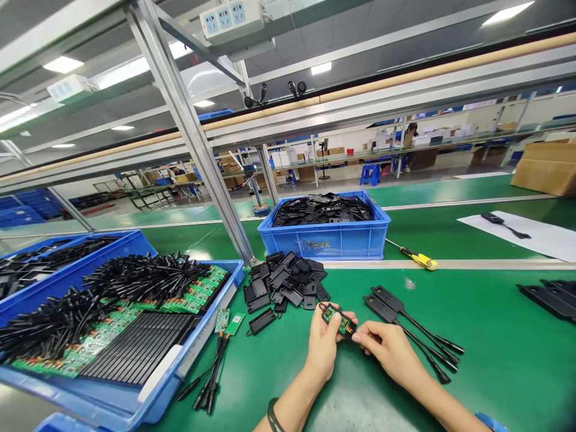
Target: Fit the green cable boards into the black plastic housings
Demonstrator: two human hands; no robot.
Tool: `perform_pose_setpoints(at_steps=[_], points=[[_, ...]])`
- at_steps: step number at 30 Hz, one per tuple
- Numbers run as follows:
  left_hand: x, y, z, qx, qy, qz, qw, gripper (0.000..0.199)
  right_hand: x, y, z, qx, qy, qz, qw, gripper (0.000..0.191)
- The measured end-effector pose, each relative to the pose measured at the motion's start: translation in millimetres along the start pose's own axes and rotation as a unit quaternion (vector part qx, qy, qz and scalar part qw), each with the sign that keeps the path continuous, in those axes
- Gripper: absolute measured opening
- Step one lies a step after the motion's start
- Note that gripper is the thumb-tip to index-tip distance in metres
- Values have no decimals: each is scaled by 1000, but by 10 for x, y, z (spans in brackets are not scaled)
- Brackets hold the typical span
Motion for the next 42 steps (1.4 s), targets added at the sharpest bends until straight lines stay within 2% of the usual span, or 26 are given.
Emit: perform_pose_setpoints(at_steps=[3,5,10,14,18,21,24,27,31,36,42], points=[[-7,7,-19,3,17,7,1000,33,-50,-20,-65,36,-75,-18,996,36],[-25,11,-29,6,8,-4,1000,30,-62,-25,-84,50,-85,-29,995,36],[-91,31,-33,6,-72,-75,995,24,-67,-28,-41,22,15,-41,999,37],[-108,31,-47,5,-110,-82,991,22,-66,-34,-34,6,50,-40,998,38],[-76,-7,-78,4,-92,-17,996,24,31,-25,-33,18,57,17,998,39],[7,-25,-76,6,-136,41,990,21,122,5,88,-41,90,89,991,30],[156,-14,-74,44,-224,100,968,15,192,53,189,-106,143,184,967,23],[228,-4,-67,69,-293,94,949,10,221,88,192,-138,230,251,930,26],[229,-1,-76,74,-337,67,936,8,239,100,184,-159,274,273,908,28],[197,7,-106,78,-356,56,930,7,217,95,198,-169,235,263,920,23],[176,38,-132,84,-385,39,918,13,122,52,174,-141,203,246,937,18]])
Point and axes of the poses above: each hand's wrist, its own y-axis away from the middle knuckle, its own z-axis out of the back of the hand, x = y × z, the point moved 7 cm from there along -y, towards the middle knuckle, and after that the axes turned 8 degrees about y, right-handed, at the moved point
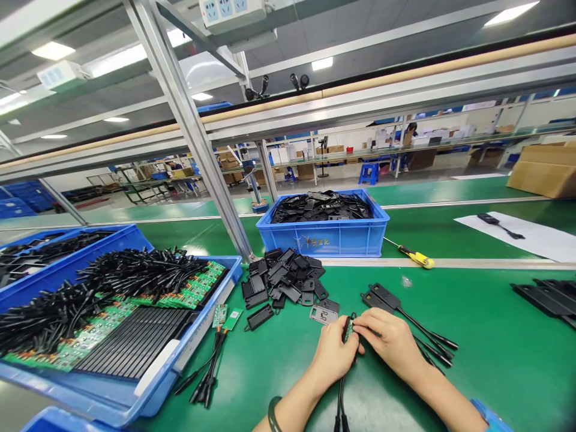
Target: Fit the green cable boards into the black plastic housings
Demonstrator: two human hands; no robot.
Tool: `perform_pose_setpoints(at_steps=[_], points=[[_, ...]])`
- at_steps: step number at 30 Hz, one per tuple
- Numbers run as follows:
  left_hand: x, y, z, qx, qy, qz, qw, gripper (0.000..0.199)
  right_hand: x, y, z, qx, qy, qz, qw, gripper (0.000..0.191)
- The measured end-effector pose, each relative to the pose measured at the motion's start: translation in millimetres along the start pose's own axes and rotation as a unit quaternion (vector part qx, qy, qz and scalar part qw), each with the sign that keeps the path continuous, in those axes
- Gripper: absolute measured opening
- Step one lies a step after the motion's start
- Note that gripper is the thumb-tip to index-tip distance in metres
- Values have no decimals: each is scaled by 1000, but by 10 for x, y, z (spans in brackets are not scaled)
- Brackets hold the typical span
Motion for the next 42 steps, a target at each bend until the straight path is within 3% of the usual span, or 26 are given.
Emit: perform_pose_setpoints(at_steps=[6,10,13,16,19,21,24,28,30,33,37,42], points=[[46,-2,-13,3,2,16,1000,18,79,-28,-56,51,60,25,997,24],[170,-41,-6,3,63,69,996,16,60,-96,-113,113,79,2,990,24],[208,-64,17,-10,138,98,985,19,-339,-176,-72,164,86,-113,976,21],[179,-61,9,-7,215,107,971,32,-1000,-201,148,181,200,-257,928,22],[120,-25,-45,24,265,112,957,44,-1467,-229,342,191,256,-319,892,24],[77,9,-90,55,292,114,948,50,-1556,-308,368,195,272,-326,884,23],[-3,57,-140,107,336,98,930,58,-1317,-562,167,193,252,-282,906,23],[-71,111,-195,185,390,74,899,63,-662,-896,-469,226,138,-190,945,16],[-66,121,-214,212,402,73,888,62,-434,-970,-744,231,106,-187,949,23],[-58,99,-190,207,408,57,887,57,-317,-989,-971,220,83,-212,949,28],[-44,66,-136,156,404,58,900,53,-438,-946,-870,189,27,-237,953,24],[0,41,-78,81,399,85,909,61,-626,-765,-207,79,-84,-253,960,25]])
Point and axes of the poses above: each hand's wrist, its own y-axis away from the middle knuckle, its own z-axis out of the back of the hand, x = y × z, the point moved 7 cm from there along -y, towards the middle knuckle, and after that the axes turned 8 degrees about y, right-handed, at the moved point
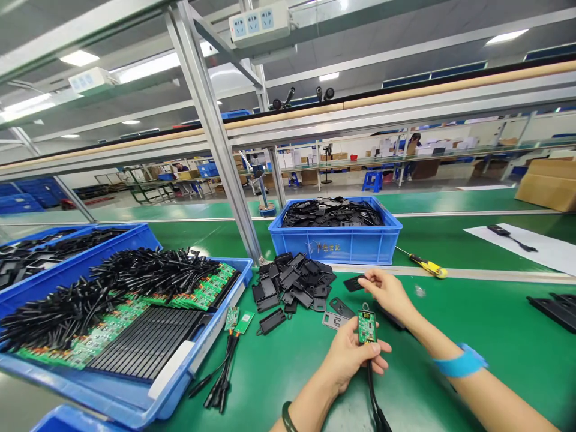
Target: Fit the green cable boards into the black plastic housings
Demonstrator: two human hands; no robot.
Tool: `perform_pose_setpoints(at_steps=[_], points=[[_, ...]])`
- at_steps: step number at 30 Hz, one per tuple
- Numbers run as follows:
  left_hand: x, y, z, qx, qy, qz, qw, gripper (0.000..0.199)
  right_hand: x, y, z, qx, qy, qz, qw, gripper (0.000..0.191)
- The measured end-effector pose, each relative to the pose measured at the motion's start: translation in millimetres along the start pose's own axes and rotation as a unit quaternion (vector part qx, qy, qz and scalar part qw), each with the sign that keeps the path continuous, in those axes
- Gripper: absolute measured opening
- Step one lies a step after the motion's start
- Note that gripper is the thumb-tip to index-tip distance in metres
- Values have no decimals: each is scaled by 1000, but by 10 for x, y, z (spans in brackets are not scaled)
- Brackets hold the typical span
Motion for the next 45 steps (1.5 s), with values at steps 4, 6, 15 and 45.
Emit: perform_pose_setpoints(at_steps=[4,6,15,45], points=[[13,-20,59,-35,-10,8,999,67,-73,342,368,-29,-206,-21,978,38],[12,-27,79,-41,-19,7,999,67,-68,502,360,-2,-218,-32,975,40],[16,-39,48,-10,-69,3,998,71,-73,758,-6,9,-190,-5,982,25],[67,-68,40,-5,-101,-3,995,63,-145,788,-26,45,-301,-100,947,37]])
Point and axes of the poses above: each hand's wrist, its own y-axis away from the middle knuckle, its own z-axis out of the back of the hand, x = y × z, the point moved 7 cm from there along -y, towards the middle knuckle, and after that the axes turned 8 degrees about y, right-handed, at the moved point
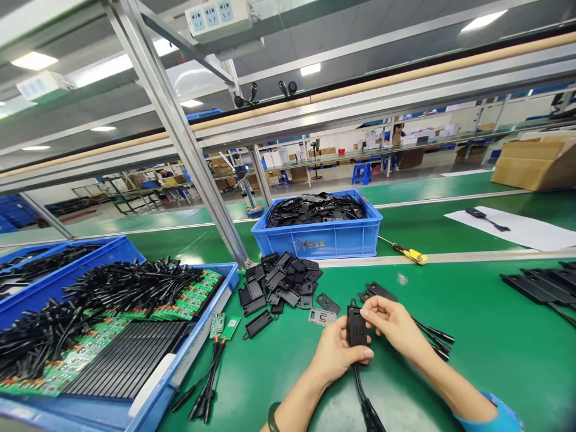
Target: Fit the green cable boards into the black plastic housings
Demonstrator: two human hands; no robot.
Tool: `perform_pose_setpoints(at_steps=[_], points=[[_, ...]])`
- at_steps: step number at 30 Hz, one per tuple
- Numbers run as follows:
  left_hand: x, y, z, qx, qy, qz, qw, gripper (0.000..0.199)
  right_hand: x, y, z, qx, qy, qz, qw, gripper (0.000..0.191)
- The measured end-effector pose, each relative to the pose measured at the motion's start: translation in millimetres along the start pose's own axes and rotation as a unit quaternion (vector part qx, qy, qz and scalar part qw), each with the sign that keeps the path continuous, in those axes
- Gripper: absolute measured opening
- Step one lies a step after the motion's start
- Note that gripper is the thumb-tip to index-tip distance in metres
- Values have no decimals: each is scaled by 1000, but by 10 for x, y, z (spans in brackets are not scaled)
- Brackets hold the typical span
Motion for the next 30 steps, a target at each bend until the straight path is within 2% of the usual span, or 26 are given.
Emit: perform_pose_setpoints(at_steps=[9,15,19,22,26,30], points=[[-8,17,-7,-2,-7,2,1000,59,-69,-39,13,-18,-44,-23,999,40],[-40,13,6,-13,-17,-13,1000,54,-127,-19,-113,29,-94,-66,993,38],[-101,1,-22,-2,-36,-41,999,54,-184,10,-184,67,-151,-109,980,40],[-114,-5,-37,4,-35,-40,999,55,-210,18,-205,86,-174,-115,974,37],[-79,-12,-58,20,-38,-20,999,54,-188,-5,-214,104,-134,-67,983,40],[20,-52,-43,-3,-26,3,1000,52,-220,-39,-185,61,-34,-38,997,47]])
Point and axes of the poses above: each hand's wrist, its own y-axis away from the middle knuckle, its own z-axis out of the back of the hand, x = y × z, the point moved 7 cm from there along -y, towards the middle knuckle, and after that the axes turned 8 degrees about y, right-handed, at the moved point
